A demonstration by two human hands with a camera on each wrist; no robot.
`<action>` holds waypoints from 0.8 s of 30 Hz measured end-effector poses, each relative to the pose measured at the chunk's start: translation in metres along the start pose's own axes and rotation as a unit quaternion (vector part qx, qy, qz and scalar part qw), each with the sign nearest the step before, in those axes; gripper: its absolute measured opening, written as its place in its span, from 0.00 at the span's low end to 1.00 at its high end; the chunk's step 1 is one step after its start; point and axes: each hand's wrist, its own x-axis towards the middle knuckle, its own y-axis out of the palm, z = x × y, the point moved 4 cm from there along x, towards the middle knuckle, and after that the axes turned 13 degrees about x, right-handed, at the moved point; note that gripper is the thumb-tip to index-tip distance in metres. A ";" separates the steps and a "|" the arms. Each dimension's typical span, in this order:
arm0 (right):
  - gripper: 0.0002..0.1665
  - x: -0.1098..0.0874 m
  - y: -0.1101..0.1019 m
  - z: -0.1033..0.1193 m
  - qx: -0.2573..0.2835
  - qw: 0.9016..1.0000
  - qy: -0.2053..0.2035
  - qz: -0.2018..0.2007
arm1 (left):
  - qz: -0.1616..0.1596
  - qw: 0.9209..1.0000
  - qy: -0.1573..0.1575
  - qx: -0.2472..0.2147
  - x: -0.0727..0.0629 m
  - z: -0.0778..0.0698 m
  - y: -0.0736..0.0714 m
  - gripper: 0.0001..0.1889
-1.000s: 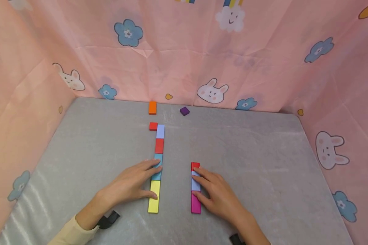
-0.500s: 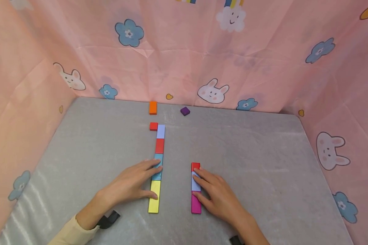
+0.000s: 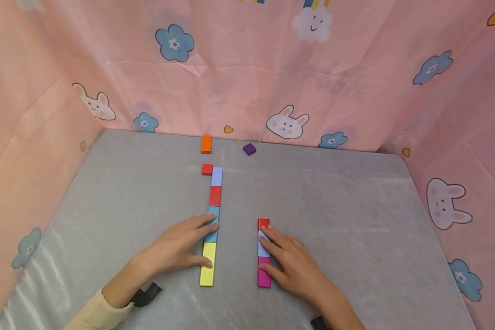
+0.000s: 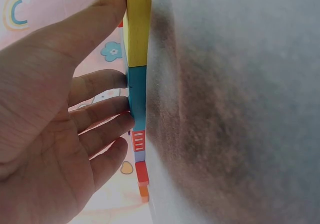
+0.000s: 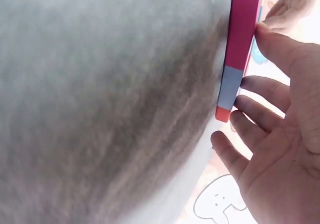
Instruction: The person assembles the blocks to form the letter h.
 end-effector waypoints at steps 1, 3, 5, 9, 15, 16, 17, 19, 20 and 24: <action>0.40 0.000 0.000 0.000 0.000 1.000 0.002 0.007 | -0.002 1.000 0.001 0.002 0.000 0.000 0.000 0.47; 0.40 0.000 -0.001 0.000 0.000 1.000 0.007 0.018 | -0.001 1.000 0.002 0.002 0.000 0.000 -0.001 0.47; 0.40 0.001 -0.002 0.000 -0.001 1.000 0.009 0.026 | -0.001 1.000 0.003 0.004 0.000 0.000 -0.001 0.47; 0.39 0.002 -0.004 0.001 -0.004 0.999 0.005 0.033 | 0.000 1.000 0.005 0.005 0.000 -0.001 -0.001 0.46; 0.38 0.003 -0.005 0.002 -0.011 0.999 -0.009 0.039 | -0.001 1.000 0.007 0.007 -0.001 -0.001 -0.001 0.46; 0.38 0.003 -0.005 0.002 -0.009 0.999 -0.008 0.043 | -0.001 1.000 0.007 0.007 0.000 -0.001 -0.001 0.46; 0.38 0.004 -0.005 0.002 -0.009 0.999 -0.008 0.046 | -0.002 1.000 0.006 0.007 0.000 -0.001 -0.001 0.46; 0.38 0.004 -0.006 0.001 -0.009 0.999 -0.005 0.054 | -0.002 1.000 0.007 0.008 0.000 -0.001 -0.001 0.46; 0.38 0.004 -0.006 0.001 -0.010 0.998 -0.005 0.057 | -0.003 1.000 0.007 0.008 0.000 -0.001 -0.001 0.46; 0.38 0.006 -0.006 0.001 -0.012 0.997 -0.003 0.070 | -0.003 1.000 0.005 0.008 -0.001 0.000 -0.001 0.46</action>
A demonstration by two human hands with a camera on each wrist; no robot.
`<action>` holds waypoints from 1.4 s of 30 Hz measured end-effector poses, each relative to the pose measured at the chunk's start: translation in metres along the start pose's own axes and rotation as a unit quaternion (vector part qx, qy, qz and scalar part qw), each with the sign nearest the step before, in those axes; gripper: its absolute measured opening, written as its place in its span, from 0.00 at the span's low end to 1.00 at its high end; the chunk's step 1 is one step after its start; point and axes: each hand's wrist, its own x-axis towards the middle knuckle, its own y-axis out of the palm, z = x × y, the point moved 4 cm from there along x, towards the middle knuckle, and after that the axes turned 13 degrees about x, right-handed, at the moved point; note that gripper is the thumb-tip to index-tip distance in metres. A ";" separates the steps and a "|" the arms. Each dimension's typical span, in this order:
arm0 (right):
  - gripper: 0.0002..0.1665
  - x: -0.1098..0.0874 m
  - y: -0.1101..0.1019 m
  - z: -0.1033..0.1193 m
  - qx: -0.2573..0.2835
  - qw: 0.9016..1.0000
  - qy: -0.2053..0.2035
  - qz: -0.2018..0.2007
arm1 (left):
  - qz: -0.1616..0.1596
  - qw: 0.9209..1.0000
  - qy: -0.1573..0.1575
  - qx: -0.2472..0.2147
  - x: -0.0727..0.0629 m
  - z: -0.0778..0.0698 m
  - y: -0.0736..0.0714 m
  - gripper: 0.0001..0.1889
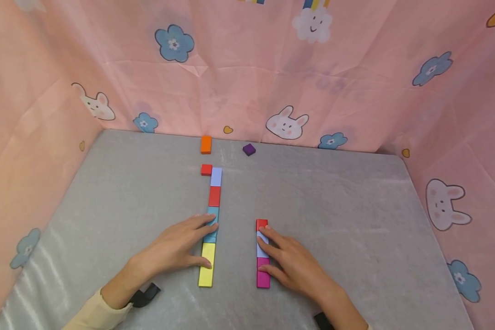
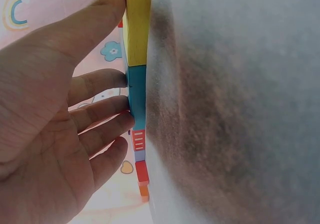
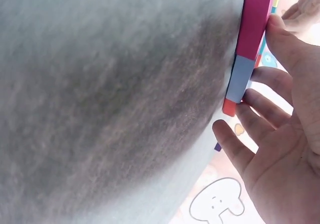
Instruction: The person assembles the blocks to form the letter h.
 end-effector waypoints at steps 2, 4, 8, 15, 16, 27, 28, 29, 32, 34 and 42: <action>0.37 0.001 0.000 0.000 0.000 1.000 -0.001 0.001 | 0.001 1.000 -0.002 0.000 0.000 0.000 0.000 0.46; 0.37 0.001 -0.001 0.000 -0.001 1.000 -0.002 0.001 | 0.002 1.000 -0.003 0.000 -0.001 0.000 -0.001 0.46; 0.38 0.001 -0.001 0.000 -0.005 1.000 -0.008 -0.001 | 0.002 1.000 -0.004 0.001 0.000 0.000 0.000 0.47; 0.44 -0.003 -0.001 -0.002 -0.001 1.000 -0.019 -0.001 | 0.009 1.000 -0.009 -0.007 0.002 -0.001 0.000 0.47; 0.44 -0.003 -0.001 -0.001 -0.002 1.000 -0.020 -0.002 | 0.010 1.000 -0.009 -0.007 0.001 -0.001 0.000 0.47; 0.45 -0.004 -0.001 -0.003 -0.023 0.998 -0.046 -0.025 | 0.009 1.000 -0.013 -0.009 0.001 0.000 0.001 0.47; 0.45 -0.005 -0.001 -0.003 -0.024 0.998 -0.050 -0.027 | 0.010 1.000 -0.013 -0.008 0.001 0.000 0.001 0.47; 0.46 -0.005 -0.001 -0.003 -0.028 0.998 -0.053 -0.029 | 0.010 1.000 -0.013 -0.008 0.002 0.000 0.001 0.47; 0.47 -0.006 -0.001 -0.003 -0.032 0.997 -0.062 -0.035 | 0.010 1.000 -0.012 -0.005 0.002 0.000 0.002 0.48; 0.47 -0.006 -0.001 -0.002 -0.032 0.997 -0.064 -0.036 | 0.010 1.000 -0.012 -0.004 0.002 0.000 0.002 0.48; 0.47 -0.004 -0.001 -0.002 -0.022 0.998 -0.055 -0.031 | 0.005 1.000 -0.007 0.000 0.001 0.001 0.001 0.48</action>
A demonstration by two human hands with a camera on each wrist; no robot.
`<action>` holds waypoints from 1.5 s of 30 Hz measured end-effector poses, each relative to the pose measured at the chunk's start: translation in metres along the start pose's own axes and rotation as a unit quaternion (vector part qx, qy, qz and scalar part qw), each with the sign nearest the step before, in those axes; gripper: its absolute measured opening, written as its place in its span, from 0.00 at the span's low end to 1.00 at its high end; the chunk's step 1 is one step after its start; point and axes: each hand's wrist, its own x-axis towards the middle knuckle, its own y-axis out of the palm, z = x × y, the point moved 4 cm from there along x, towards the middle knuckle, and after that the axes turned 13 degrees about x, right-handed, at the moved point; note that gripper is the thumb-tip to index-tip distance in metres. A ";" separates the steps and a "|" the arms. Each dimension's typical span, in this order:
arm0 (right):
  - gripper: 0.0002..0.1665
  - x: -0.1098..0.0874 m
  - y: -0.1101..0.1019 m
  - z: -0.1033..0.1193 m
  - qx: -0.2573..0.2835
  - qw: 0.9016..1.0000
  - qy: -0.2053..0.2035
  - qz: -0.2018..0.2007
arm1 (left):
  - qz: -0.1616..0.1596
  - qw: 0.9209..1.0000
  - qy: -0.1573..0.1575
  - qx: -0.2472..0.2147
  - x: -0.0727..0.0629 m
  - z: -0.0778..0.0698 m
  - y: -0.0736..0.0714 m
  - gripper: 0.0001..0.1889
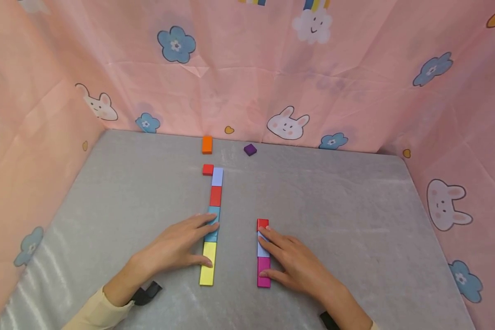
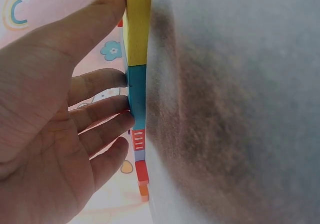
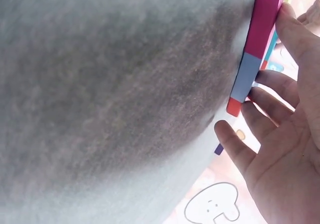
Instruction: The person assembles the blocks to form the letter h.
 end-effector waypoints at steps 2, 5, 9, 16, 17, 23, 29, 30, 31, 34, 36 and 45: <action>0.47 0.000 0.000 0.000 0.002 1.000 0.004 0.003 | -0.002 1.000 0.002 0.001 0.000 0.000 0.000 0.48; 0.47 0.001 0.000 0.000 0.004 1.000 0.010 0.010 | -0.003 1.000 0.003 0.000 0.000 0.000 -0.001 0.48; 0.47 0.002 0.000 -0.001 0.003 0.999 0.025 0.024 | -0.002 1.000 0.004 -0.003 0.000 -0.001 -0.001 0.47; 0.47 0.001 0.000 -0.001 0.002 0.998 0.049 0.042 | -0.005 1.000 0.007 0.009 0.000 -0.001 -0.001 0.47; 0.47 0.001 0.000 -0.001 0.000 0.998 0.048 0.042 | -0.005 1.000 0.008 0.010 0.000 -0.001 -0.001 0.47; 0.47 0.001 0.001 0.000 0.002 0.997 0.052 0.048 | -0.003 1.000 0.010 0.013 -0.001 -0.002 -0.002 0.47; 0.48 0.001 0.001 0.000 0.008 0.997 0.052 0.050 | -0.017 0.998 0.027 0.045 0.000 -0.003 -0.003 0.46; 0.48 0.001 0.001 0.000 0.010 0.997 0.053 0.050 | -0.019 0.998 0.030 0.049 0.000 -0.002 -0.003 0.46; 0.47 0.001 0.001 -0.001 0.012 0.997 0.052 0.050 | -0.019 0.998 0.031 0.052 0.000 -0.003 -0.003 0.46; 0.47 0.002 0.000 -0.001 0.018 0.998 0.044 0.047 | -0.015 0.998 0.033 0.057 0.002 -0.002 -0.003 0.47; 0.46 0.002 -0.001 -0.002 0.017 0.998 0.034 0.041 | -0.013 0.998 0.034 0.060 0.003 -0.002 -0.004 0.47; 0.46 0.003 0.001 -0.003 0.010 0.999 0.013 0.030 | -0.041 0.998 0.024 0.046 0.008 0.007 -0.015 0.43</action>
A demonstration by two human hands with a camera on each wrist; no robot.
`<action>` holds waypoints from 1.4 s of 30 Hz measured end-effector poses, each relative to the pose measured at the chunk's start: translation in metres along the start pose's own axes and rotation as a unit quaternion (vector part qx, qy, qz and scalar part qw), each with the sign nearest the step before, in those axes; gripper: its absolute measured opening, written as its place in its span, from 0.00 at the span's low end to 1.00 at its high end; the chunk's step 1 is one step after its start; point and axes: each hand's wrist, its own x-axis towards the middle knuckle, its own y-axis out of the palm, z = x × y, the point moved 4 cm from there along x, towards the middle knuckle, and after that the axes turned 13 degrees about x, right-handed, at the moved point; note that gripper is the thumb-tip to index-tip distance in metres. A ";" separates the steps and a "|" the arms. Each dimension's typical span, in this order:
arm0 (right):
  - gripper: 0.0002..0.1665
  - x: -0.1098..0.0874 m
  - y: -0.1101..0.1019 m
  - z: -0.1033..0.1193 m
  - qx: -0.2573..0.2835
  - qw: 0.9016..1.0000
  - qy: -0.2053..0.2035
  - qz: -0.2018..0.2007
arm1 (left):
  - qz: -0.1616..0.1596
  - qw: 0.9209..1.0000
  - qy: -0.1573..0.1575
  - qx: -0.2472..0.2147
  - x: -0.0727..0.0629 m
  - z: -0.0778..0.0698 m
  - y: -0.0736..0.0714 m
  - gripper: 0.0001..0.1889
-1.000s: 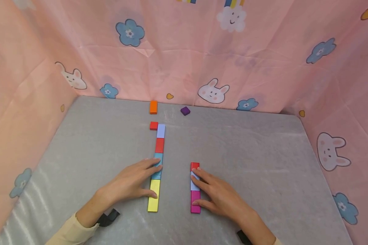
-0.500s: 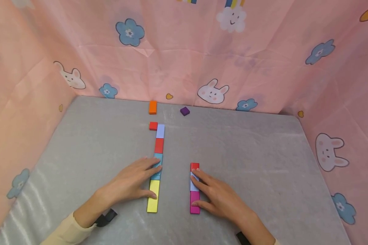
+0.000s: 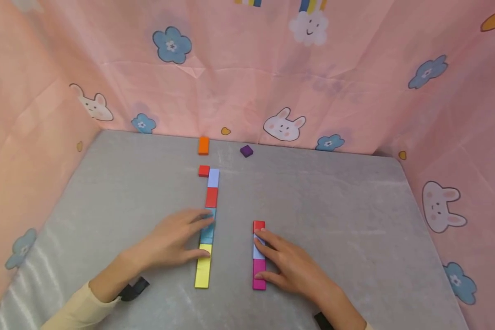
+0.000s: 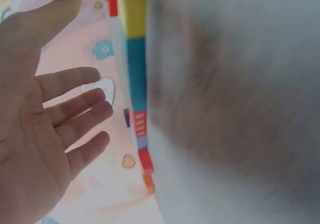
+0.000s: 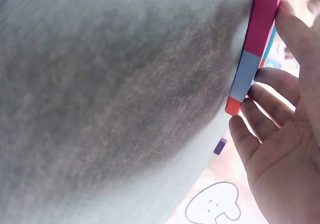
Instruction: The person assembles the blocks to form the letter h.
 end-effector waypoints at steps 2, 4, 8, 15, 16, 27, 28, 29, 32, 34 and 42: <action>0.47 0.000 0.000 0.000 -0.002 1.000 -0.003 -0.004 | -0.010 1.000 -0.006 -0.005 0.004 0.006 -0.007 0.41; 0.47 0.000 0.000 -0.001 -0.002 1.000 -0.006 -0.009 | -0.017 1.000 -0.014 -0.012 0.011 0.013 -0.014 0.39; 0.46 0.000 -0.001 0.000 -0.006 1.000 -0.010 -0.011 | -0.024 0.999 -0.032 -0.020 0.025 0.031 -0.023 0.35; 0.46 -0.003 -0.003 0.000 -0.006 1.000 0.004 -0.001 | -0.040 0.997 -0.056 0.030 0.052 0.065 -0.023 0.29; 0.46 -0.003 -0.004 0.000 -0.005 1.000 0.008 0.002 | -0.042 0.997 -0.057 0.036 0.056 0.069 -0.021 0.28; 0.46 -0.002 -0.003 -0.001 -0.006 1.000 0.011 0.002 | -0.028 0.993 -0.114 0.014 0.083 0.102 -0.019 0.26; 0.46 -0.001 -0.003 -0.001 -0.004 1.000 0.014 0.005 | -0.027 0.993 -0.117 0.013 0.085 0.104 -0.019 0.26; 0.46 -0.001 -0.003 -0.001 -0.002 1.000 0.016 0.007 | -0.025 0.992 -0.120 0.009 0.087 0.107 -0.020 0.26; 0.45 -0.001 -0.003 -0.002 0.006 0.999 0.027 0.017 | -0.014 0.991 -0.130 -0.003 0.093 0.116 -0.021 0.27; 0.45 -0.002 -0.003 -0.002 0.007 0.999 0.035 0.021 | -0.001 0.990 -0.139 -0.007 0.097 0.122 -0.021 0.27; 0.45 -0.003 -0.002 -0.002 0.003 1.000 0.027 0.011 | 0.019 0.992 -0.124 0.003 0.115 0.139 -0.022 0.23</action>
